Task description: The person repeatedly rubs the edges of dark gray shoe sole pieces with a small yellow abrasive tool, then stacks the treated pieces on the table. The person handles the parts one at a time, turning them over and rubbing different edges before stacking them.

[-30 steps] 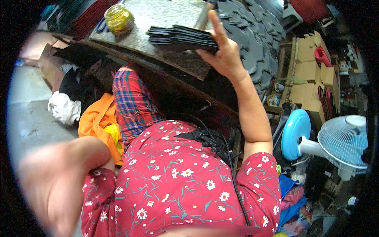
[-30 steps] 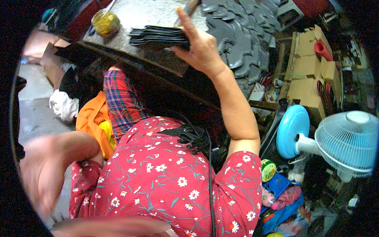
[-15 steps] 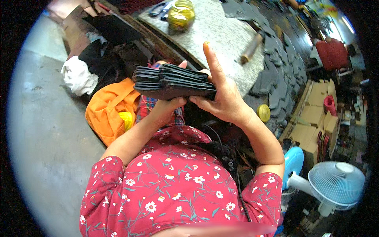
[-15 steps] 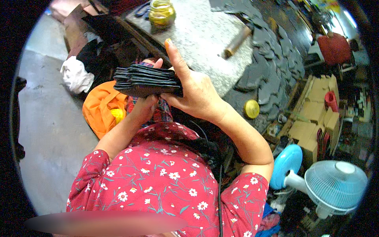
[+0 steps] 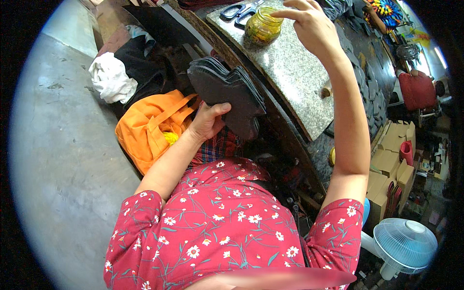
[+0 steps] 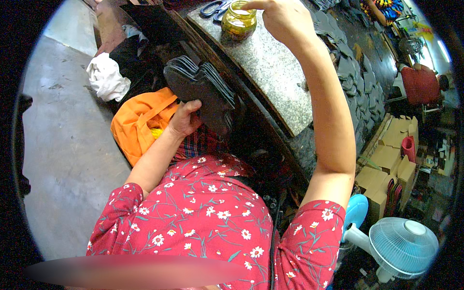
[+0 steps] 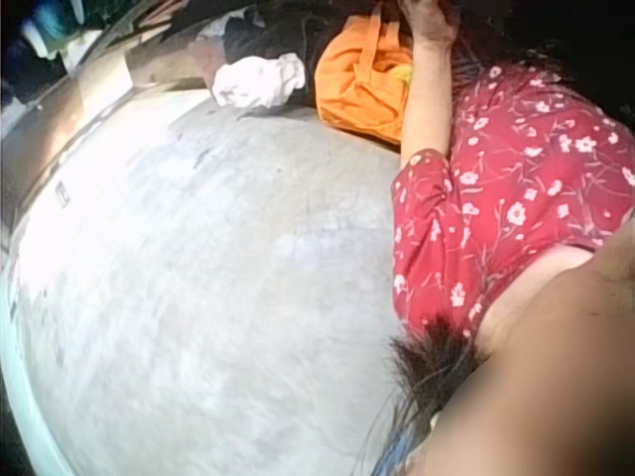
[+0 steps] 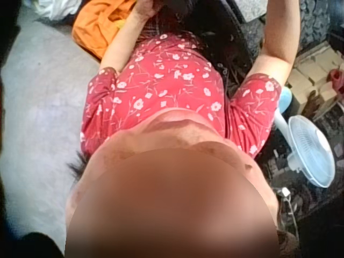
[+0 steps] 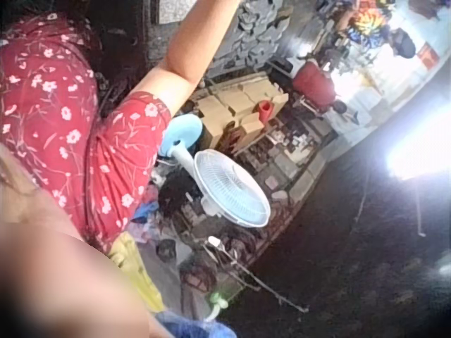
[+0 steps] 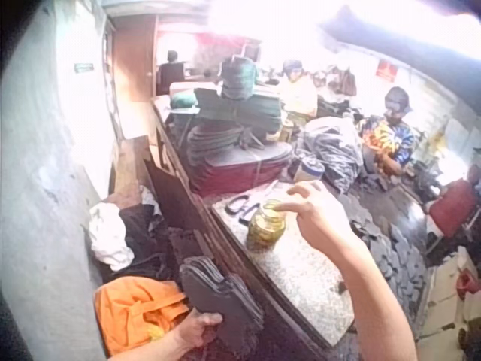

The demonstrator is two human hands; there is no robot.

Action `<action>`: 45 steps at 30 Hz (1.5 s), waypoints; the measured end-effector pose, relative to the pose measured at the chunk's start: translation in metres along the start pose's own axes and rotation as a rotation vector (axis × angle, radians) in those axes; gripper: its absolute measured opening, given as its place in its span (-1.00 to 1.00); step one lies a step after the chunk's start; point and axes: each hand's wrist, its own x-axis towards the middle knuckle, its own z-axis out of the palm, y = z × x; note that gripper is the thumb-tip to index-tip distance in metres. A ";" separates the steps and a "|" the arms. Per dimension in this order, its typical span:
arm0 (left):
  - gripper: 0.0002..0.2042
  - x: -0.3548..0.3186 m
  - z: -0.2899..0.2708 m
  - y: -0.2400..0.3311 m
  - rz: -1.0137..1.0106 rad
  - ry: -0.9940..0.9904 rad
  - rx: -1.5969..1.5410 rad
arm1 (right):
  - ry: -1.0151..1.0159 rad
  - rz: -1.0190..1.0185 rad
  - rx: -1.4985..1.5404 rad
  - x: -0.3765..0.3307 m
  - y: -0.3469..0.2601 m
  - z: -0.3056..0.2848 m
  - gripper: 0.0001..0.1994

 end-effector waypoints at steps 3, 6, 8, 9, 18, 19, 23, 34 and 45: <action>-0.51 0.002 0.003 0.000 -0.013 0.082 0.019 | -0.070 -0.090 -0.026 0.015 0.005 0.017 -0.71; -0.51 0.003 0.009 0.000 -0.002 0.121 0.021 | -0.242 -0.022 -0.186 0.021 0.000 0.016 -0.73; -0.51 0.003 0.012 0.001 0.004 0.118 0.055 | -0.125 -0.069 -0.093 0.018 0.000 0.004 -0.72; -0.49 0.003 0.014 0.000 0.025 0.113 0.125 | -0.029 -0.091 -0.021 0.020 0.002 -0.001 -0.70; -0.40 0.002 0.027 0.003 0.011 0.128 0.383 | 0.091 -0.159 -0.032 -0.036 -0.010 -0.028 -0.73; -0.39 0.001 0.030 0.005 0.003 0.127 0.388 | 0.119 -0.120 0.106 -0.051 -0.015 -0.035 -0.75; -0.43 0.000 0.043 0.009 -0.114 0.060 0.479 | 0.034 0.125 0.709 -0.106 -0.049 -0.054 -0.75; -0.38 0.008 0.083 -0.005 -0.455 -0.246 0.602 | -0.102 0.315 0.753 -0.170 -0.071 -0.039 -0.19; -0.32 0.011 0.094 0.005 -0.607 -0.321 0.570 | 0.039 0.337 0.742 -0.182 -0.070 -0.021 -0.25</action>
